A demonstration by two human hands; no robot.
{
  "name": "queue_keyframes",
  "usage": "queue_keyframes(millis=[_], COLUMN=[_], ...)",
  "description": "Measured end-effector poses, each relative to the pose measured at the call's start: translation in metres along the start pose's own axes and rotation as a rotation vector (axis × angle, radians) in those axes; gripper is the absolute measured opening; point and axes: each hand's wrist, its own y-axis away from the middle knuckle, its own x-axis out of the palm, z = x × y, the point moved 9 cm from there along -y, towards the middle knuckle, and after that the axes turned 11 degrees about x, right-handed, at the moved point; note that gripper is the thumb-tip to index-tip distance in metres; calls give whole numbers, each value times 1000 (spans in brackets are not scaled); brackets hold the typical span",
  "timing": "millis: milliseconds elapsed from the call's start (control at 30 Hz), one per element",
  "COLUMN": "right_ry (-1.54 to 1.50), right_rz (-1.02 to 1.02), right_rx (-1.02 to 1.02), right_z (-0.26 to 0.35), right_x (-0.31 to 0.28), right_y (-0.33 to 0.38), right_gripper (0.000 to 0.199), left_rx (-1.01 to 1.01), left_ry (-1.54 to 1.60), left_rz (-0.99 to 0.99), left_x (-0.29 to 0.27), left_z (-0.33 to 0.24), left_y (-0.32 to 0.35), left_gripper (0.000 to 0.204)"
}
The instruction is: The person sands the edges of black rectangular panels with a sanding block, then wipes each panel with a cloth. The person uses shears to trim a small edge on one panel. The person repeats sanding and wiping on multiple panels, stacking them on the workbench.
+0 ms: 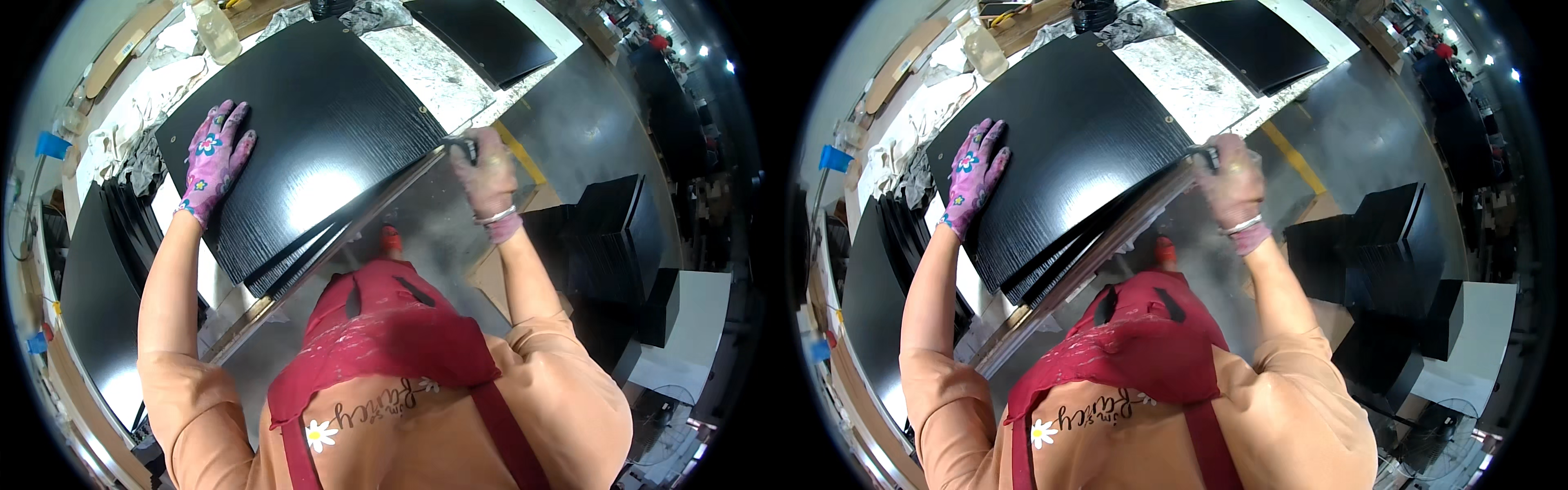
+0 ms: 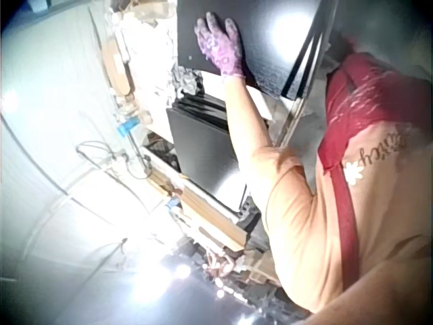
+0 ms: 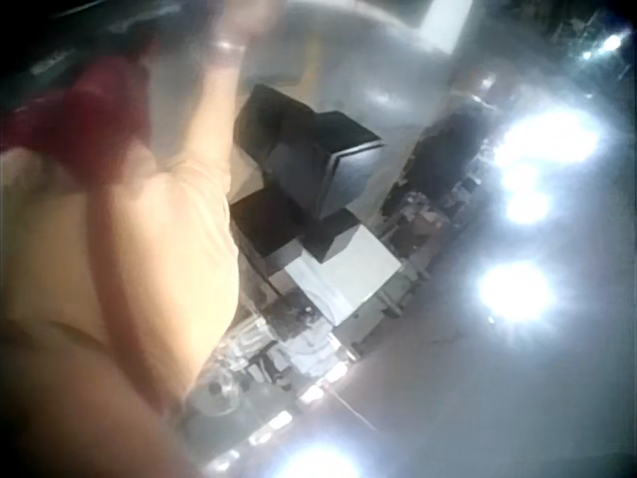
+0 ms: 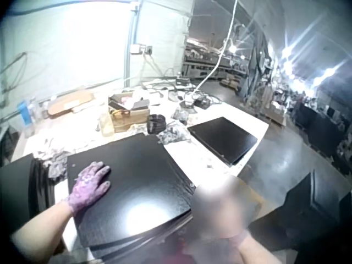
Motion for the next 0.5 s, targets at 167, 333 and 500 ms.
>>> queue_keyframes(millis=[167, 333, 500], right_ry=[-316, -784, -474], right_rz=[83, 955, 1412], right_rx=[65, -208, -953], right_z=[-32, 136, 303], right_x=[-3, 59, 143], right_y=[-65, -83, 38], right_gripper=[28, 30, 32], left_rx=[3, 37, -125], left_ry=[-58, 152, 133], left_rz=[-28, 5, -229], left_x=[-1, -32, -4], left_z=[0, -89, -141], left_y=[5, -1, 14], left_gripper=[52, 48, 57])
